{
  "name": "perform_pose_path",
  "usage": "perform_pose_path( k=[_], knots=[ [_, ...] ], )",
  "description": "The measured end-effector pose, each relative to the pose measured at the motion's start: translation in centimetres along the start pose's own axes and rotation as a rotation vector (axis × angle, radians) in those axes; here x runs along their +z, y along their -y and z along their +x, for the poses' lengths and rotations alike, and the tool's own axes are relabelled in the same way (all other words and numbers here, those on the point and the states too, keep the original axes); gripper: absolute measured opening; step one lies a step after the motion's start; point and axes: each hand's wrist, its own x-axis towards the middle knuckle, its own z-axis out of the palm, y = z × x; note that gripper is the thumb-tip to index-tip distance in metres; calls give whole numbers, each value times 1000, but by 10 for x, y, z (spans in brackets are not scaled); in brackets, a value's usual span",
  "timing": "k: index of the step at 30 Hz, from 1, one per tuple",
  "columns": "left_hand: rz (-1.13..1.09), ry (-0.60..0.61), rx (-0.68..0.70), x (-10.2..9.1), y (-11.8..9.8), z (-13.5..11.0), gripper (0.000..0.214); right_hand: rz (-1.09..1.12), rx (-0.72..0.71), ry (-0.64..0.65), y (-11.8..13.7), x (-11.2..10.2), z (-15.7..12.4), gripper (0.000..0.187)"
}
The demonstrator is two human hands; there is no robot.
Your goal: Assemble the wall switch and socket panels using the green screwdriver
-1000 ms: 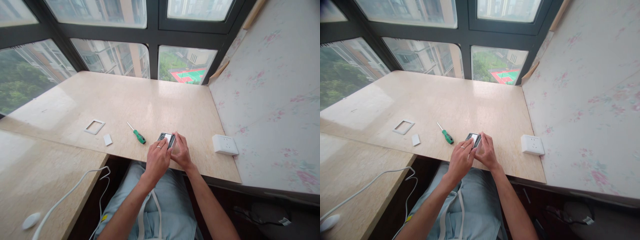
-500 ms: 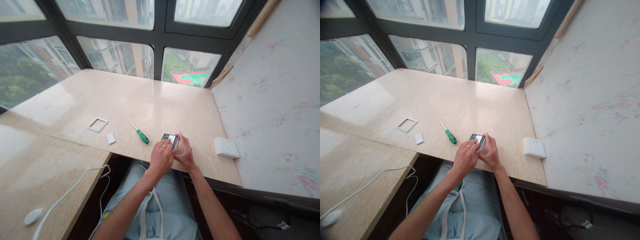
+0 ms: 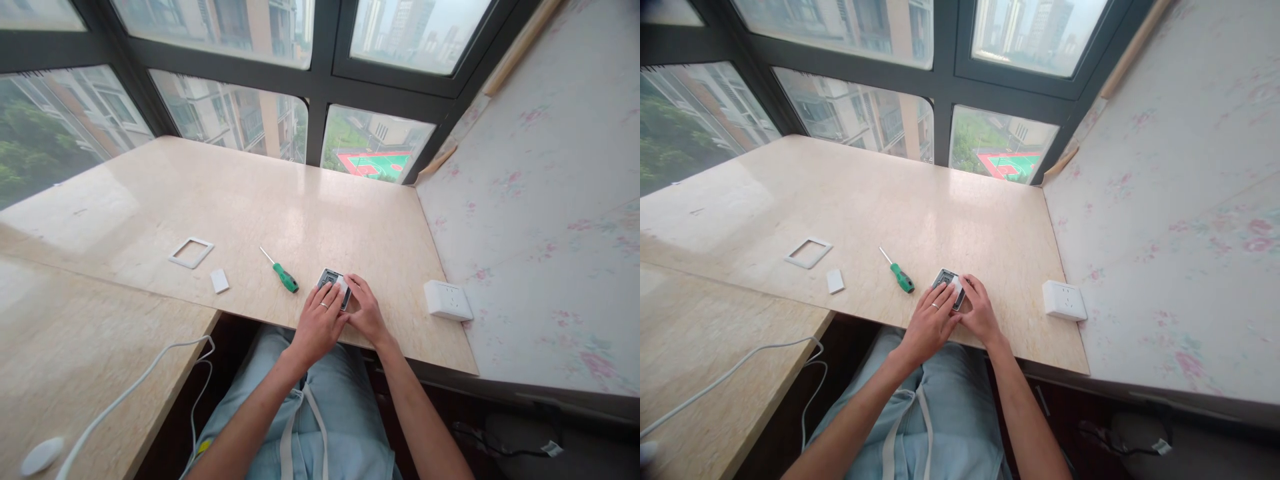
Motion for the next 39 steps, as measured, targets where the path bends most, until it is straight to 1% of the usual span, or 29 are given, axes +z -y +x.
perform_pose_path(
  k=[5,10,14,20,26,30,34,39],
  knots=[
    [-77,-37,17,6,8,-7,50,-6,10,7,-1,0,1,68],
    [-106,-70,41,4,14,-9,45,-19,-11,9,1,-1,1,67],
    [-87,-77,49,1,13,-9,42,-32,-21,9,3,-2,1,65],
    [-2,-49,45,-4,9,-5,40,-46,-10,19,2,-2,1,63],
    [5,-13,49,-10,10,-3,37,-56,-5,25,3,-2,-2,65],
    [-2,-4,35,-10,10,-3,37,-67,13,30,5,-3,-2,63],
    [-12,2,18,-10,9,-2,37,-81,12,64,5,-6,1,63],
    [-20,-2,35,-8,12,-4,39,-54,2,93,3,-4,1,66]
  ],
)
